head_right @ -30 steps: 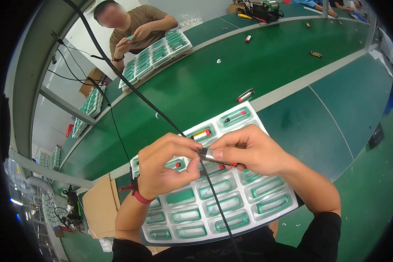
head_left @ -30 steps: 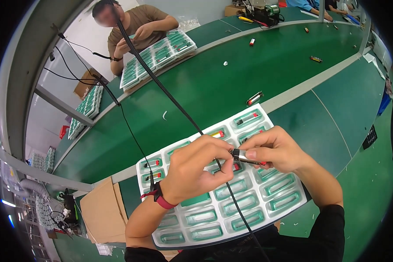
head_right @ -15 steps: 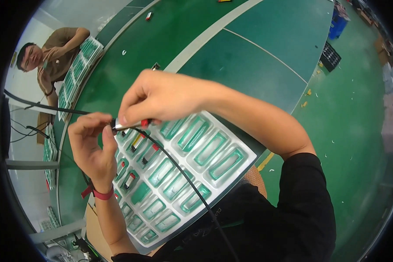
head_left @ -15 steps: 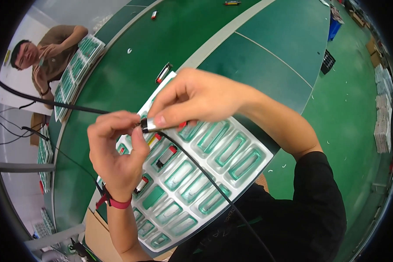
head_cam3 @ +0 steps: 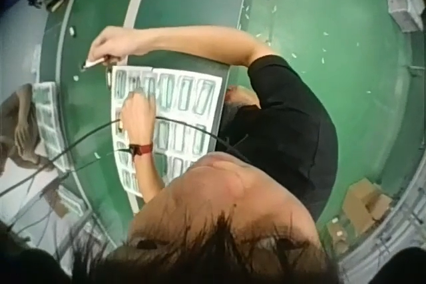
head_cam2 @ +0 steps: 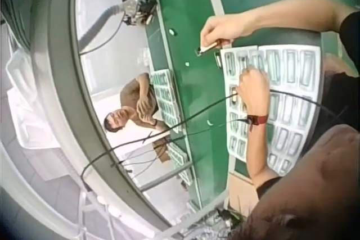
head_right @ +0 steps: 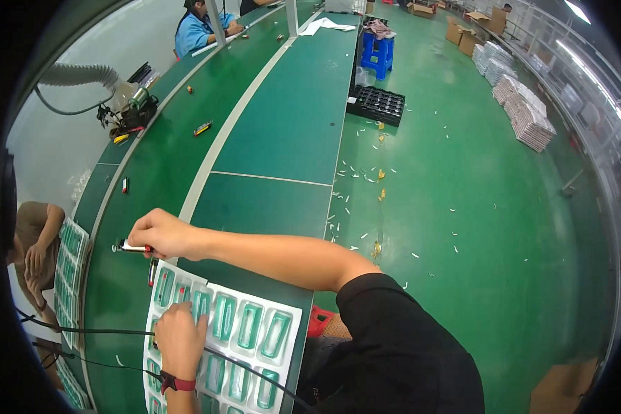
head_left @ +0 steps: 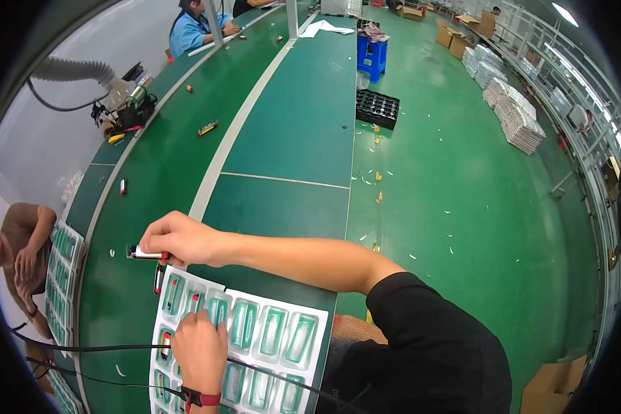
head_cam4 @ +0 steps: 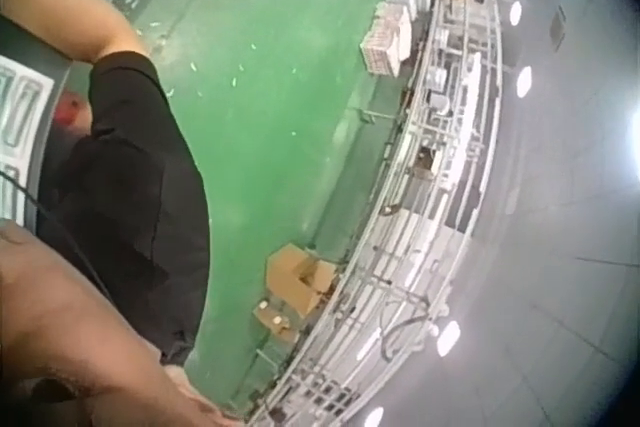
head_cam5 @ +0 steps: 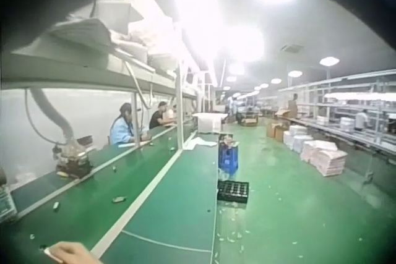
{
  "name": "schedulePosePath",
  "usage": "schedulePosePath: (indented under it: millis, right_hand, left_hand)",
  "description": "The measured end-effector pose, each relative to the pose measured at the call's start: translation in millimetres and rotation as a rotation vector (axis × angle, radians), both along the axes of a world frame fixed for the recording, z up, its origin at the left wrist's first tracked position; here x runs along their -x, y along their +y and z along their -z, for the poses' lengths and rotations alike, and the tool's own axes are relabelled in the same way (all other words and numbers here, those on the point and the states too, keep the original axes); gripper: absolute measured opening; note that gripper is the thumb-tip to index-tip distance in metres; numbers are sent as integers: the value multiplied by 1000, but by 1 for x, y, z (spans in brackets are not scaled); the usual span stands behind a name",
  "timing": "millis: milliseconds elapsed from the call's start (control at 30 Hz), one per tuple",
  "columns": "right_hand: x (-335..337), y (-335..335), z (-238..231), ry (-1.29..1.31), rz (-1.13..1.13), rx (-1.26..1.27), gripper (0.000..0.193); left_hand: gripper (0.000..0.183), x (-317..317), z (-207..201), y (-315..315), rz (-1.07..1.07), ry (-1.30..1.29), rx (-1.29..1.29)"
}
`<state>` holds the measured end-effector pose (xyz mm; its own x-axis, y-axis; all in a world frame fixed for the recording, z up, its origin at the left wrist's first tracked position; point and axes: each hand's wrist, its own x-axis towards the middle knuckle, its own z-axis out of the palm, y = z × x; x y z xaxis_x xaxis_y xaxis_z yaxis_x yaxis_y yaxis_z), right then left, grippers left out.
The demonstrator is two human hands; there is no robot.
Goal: The person assembles batteries into green plastic cases by hand on a manufacturing production line.
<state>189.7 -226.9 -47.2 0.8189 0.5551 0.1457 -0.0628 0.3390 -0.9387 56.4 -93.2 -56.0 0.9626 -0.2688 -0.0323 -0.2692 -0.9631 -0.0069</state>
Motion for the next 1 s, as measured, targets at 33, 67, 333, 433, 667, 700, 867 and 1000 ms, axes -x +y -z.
schedulePosePath:
  millis: [33, 67, 333, 433, 667, 700, 867, 1000]
  right_hand:
    - [3, -2, -3, -13, 1, 16, 23]
    - [5, -3, -3, -18, 2, 21, 23]
    - [1, 15, 5, -10, -69, 17, 24]
    - [3, 24, 11, 17, -180, 9, 27]
    - [70, 35, -26, -72, -418, 109, 27]
    - [77, 43, -38, -89, -500, 121, 26]
    - [98, 73, -52, -268, -565, 141, 25]
    - [109, 80, -56, -291, -512, 104, 24]
  left_hand:
    - [24, -1, 3, 2, 9, -29, 40]
    - [24, 0, 4, 2, 14, -57, 80]
    - [30, 41, -49, 48, -192, 25, 1212]
    - [49, 75, -64, 78, -298, 122, 1589]
    - [51, 98, -39, 132, -116, 108, 2315]
    - [47, 101, -36, 135, -70, -27, 2276]
    - [44, 114, -19, 160, -4, -309, 1879]
    - [61, 115, -11, 155, -23, -396, 1768]
